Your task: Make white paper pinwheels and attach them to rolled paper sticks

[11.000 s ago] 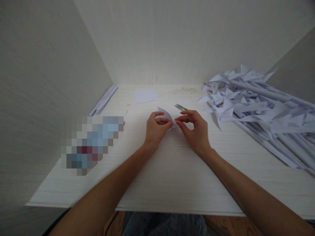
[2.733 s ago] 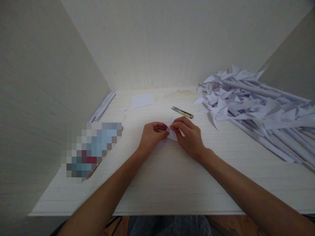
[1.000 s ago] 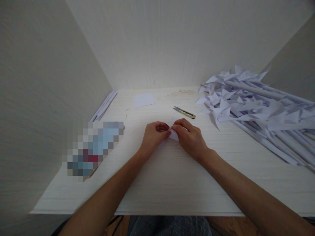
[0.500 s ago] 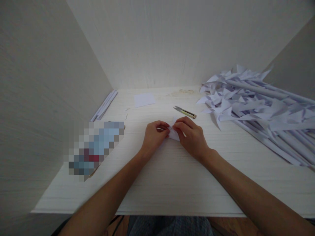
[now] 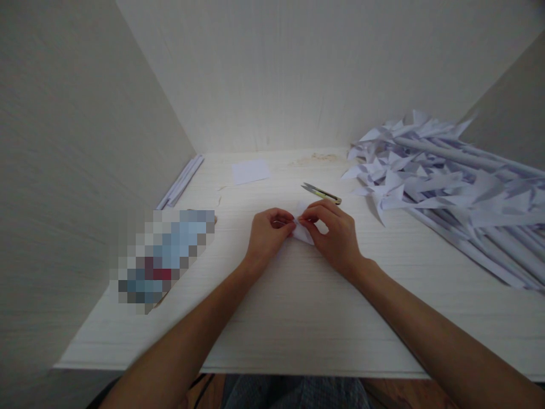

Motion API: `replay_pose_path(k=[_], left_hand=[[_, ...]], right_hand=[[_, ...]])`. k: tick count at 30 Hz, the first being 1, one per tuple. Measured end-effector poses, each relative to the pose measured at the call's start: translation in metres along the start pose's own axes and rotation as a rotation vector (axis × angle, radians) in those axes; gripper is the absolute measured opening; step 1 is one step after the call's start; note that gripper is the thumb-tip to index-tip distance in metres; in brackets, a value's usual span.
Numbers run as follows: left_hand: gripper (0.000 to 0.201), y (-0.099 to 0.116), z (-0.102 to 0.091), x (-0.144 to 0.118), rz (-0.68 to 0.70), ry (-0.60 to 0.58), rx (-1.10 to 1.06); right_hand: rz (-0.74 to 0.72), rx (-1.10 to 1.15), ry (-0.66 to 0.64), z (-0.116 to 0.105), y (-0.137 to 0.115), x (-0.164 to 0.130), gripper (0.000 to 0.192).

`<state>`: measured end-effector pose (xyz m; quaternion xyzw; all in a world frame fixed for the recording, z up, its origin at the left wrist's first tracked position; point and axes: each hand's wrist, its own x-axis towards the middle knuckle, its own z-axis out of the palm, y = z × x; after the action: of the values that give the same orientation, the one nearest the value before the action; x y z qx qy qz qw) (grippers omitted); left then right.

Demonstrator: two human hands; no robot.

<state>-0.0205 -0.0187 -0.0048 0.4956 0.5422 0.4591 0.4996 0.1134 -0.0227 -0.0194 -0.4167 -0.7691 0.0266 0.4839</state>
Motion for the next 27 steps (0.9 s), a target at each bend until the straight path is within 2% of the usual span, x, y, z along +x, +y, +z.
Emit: replay_pose_path(k=[12,23,27], left_hand=[[0.013,-0.0031,-0.0001,-0.0003,0.066,0.012,-0.012],[0.006,-0.0001,-0.0034,0.0003,0.137,-0.001,0.175],[0.006,0.0033,-0.0093,0.0034,0.213,0.027,0.244]], right_hand=[[0.039,0.048,0.009,0.0016,0.0009,-0.0001,0.011],[0.024,0.064,0.015,0.0020,0.0019,0.0011,0.014],[0.022,0.069,0.023,0.0020,0.0026,0.0010,0.015]])
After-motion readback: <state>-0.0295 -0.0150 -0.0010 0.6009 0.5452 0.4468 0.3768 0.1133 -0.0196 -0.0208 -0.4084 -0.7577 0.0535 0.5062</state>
